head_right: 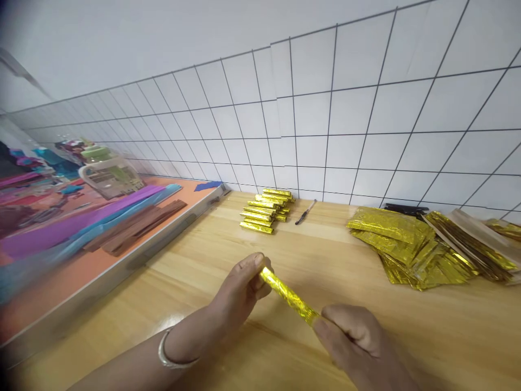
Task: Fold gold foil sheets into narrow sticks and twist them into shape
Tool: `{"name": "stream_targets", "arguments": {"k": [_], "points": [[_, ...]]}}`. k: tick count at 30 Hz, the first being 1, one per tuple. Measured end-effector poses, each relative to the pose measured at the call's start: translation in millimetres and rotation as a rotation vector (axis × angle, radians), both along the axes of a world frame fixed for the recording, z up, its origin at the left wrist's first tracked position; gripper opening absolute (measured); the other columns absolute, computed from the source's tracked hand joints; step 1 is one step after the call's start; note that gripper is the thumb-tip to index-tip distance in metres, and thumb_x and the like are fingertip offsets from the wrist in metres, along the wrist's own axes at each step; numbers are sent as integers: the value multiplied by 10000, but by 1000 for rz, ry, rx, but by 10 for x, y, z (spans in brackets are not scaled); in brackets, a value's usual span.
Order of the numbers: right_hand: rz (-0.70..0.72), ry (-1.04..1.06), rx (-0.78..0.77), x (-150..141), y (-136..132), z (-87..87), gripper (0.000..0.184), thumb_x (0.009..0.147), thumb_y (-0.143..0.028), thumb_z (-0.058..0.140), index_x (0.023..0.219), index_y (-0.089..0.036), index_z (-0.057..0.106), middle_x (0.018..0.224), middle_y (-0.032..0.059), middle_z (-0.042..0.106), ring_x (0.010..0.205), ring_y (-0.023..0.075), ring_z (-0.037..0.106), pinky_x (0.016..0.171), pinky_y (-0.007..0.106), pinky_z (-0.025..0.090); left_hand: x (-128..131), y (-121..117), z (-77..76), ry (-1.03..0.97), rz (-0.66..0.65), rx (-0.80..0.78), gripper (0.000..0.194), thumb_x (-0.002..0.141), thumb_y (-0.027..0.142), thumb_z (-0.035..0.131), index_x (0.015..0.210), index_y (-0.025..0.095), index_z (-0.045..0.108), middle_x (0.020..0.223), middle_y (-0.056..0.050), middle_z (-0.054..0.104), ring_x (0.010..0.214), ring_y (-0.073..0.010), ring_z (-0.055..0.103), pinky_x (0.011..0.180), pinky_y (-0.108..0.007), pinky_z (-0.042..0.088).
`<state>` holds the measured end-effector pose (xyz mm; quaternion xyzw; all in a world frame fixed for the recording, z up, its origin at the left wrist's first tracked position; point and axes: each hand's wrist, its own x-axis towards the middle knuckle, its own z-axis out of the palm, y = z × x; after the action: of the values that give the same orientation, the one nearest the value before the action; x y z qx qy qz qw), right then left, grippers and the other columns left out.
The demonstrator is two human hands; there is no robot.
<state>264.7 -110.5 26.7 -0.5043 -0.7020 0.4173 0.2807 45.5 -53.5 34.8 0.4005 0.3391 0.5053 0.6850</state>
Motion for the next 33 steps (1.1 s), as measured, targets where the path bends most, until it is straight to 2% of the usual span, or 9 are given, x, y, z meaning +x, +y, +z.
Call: {"name": "stream_targets", "arguments": {"k": [1,3,7,11,15,19,24,30,33], "points": [[8,40,-67,-67,40,-37,484,872,-564,326,548,-204,324,520,-32,338,485,99,354,451,222,297,45,43,-109,-31,79,-74,390,791,468,594,621,164,418,534,53,384,464,-63,371,464,-193,289],[-20,81,-157,-195,92,-136,471,866,-579,304,575,-208,296,543,-41,294,502,96,315,455,222,263,114,92,-287,-55,147,-185,365,800,492,578,699,159,468,594,40,450,503,-73,425,492,-197,328],[69,7,-174,-332,112,-297,464,838,-552,365,551,-205,255,548,-51,225,498,85,244,450,230,179,162,92,-437,-101,173,-188,365,796,501,586,781,139,536,661,30,480,562,-69,439,534,-188,355],[94,-76,-159,-332,100,-345,421,838,-461,398,537,-199,263,536,-53,222,490,79,241,449,232,155,163,59,-414,-40,141,-155,395,775,533,591,814,141,568,653,28,479,561,-74,437,537,-191,353],[154,-148,-73,-318,93,-363,375,841,-333,407,542,-195,227,540,-53,214,489,77,249,460,236,152,141,28,-352,47,105,-83,338,782,470,616,753,139,557,618,27,469,552,-76,420,538,-191,336],[271,-247,77,-307,69,-280,369,839,-300,420,533,-187,248,510,-54,270,473,78,287,474,242,179,104,-47,-211,61,38,30,303,789,395,631,669,136,533,613,23,474,555,-69,391,547,-188,312],[356,-317,213,-291,21,-172,357,868,-310,389,549,-188,284,539,-36,386,507,92,369,494,246,227,83,-133,-52,5,-45,116,324,799,386,612,620,145,489,598,13,476,552,-82,384,551,-210,301],[193,-448,223,-233,68,-247,344,888,-390,389,605,-195,401,587,-23,488,527,107,421,499,254,243,104,-100,-129,105,24,138,321,787,413,625,644,146,518,592,24,461,554,-82,380,568,-212,313],[117,-458,225,-216,98,-253,320,890,-416,402,654,-201,420,628,-19,510,568,119,444,519,250,270,145,-130,-196,149,0,167,297,800,398,618,677,138,545,596,21,471,586,-87,411,598,-215,328]]}}
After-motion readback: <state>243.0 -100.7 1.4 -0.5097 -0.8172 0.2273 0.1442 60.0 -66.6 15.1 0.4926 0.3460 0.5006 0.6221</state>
